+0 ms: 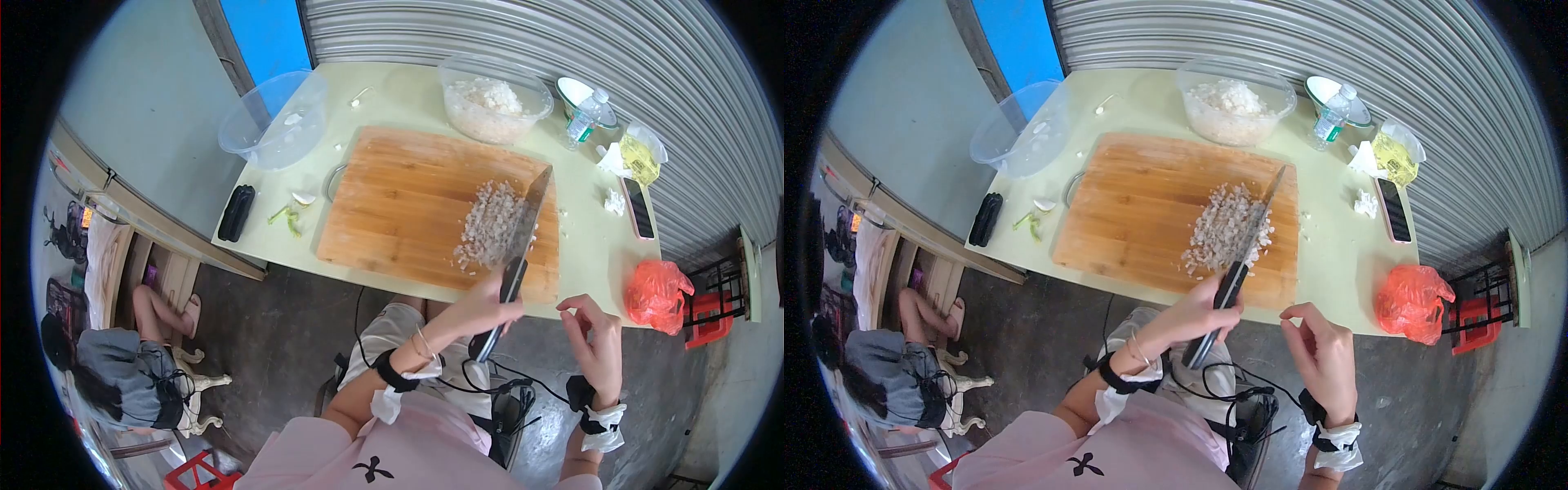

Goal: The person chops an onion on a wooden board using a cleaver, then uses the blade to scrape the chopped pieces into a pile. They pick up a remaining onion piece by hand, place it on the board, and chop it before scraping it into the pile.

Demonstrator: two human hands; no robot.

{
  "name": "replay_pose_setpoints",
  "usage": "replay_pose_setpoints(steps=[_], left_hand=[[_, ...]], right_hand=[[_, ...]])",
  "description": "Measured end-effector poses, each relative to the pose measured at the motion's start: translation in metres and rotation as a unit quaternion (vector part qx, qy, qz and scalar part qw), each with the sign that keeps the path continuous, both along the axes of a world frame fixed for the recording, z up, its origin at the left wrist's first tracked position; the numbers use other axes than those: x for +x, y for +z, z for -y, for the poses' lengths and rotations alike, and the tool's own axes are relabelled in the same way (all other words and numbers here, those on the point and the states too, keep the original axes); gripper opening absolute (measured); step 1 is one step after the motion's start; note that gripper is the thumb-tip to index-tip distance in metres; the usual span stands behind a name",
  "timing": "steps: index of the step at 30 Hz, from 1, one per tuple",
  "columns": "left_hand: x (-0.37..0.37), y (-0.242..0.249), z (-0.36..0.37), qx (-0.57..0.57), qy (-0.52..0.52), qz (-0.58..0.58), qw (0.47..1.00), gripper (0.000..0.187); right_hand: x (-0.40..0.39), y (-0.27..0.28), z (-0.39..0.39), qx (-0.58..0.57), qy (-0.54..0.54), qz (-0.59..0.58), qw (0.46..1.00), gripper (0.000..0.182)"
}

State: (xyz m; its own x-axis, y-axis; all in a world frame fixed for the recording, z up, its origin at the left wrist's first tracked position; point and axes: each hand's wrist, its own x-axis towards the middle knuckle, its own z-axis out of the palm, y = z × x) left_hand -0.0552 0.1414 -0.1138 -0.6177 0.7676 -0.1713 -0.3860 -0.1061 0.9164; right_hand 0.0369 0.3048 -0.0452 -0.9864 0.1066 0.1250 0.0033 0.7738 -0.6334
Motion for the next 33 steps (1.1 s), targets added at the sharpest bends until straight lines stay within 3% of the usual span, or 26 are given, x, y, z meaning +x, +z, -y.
replay_pose_setpoints(steps=[8,17,22,25,27,33], left_hand=[[-0.003,0.012,0.021,0.076,0.011,0.029,0.997,0.021],[0.004,0.022,0.049,0.052,0.016,0.050,0.997,0.024],[-0.005,0.002,0.048,0.033,0.043,0.047,0.997,0.024],[0.006,0.023,0.053,0.061,0.045,0.080,0.994,0.025],[0.009,0.031,0.059,0.052,0.052,0.040,0.997,0.027],[-0.006,0.011,0.065,0.067,0.070,0.071,0.993,0.024]], right_hand=[[-0.002,-0.007,0.009,-0.019,0.020,-0.007,1.000,0.006],[-0.006,-0.010,0.018,-0.027,0.042,0.020,0.999,0.007],[-0.008,-0.021,0.023,-0.023,0.085,0.006,0.996,0.009],[-0.011,-0.014,0.026,-0.028,0.074,0.028,0.997,0.010],[-0.012,-0.014,0.027,-0.032,0.073,0.030,0.996,0.009],[-0.014,-0.021,0.034,-0.037,0.108,0.011,0.993,0.009]])
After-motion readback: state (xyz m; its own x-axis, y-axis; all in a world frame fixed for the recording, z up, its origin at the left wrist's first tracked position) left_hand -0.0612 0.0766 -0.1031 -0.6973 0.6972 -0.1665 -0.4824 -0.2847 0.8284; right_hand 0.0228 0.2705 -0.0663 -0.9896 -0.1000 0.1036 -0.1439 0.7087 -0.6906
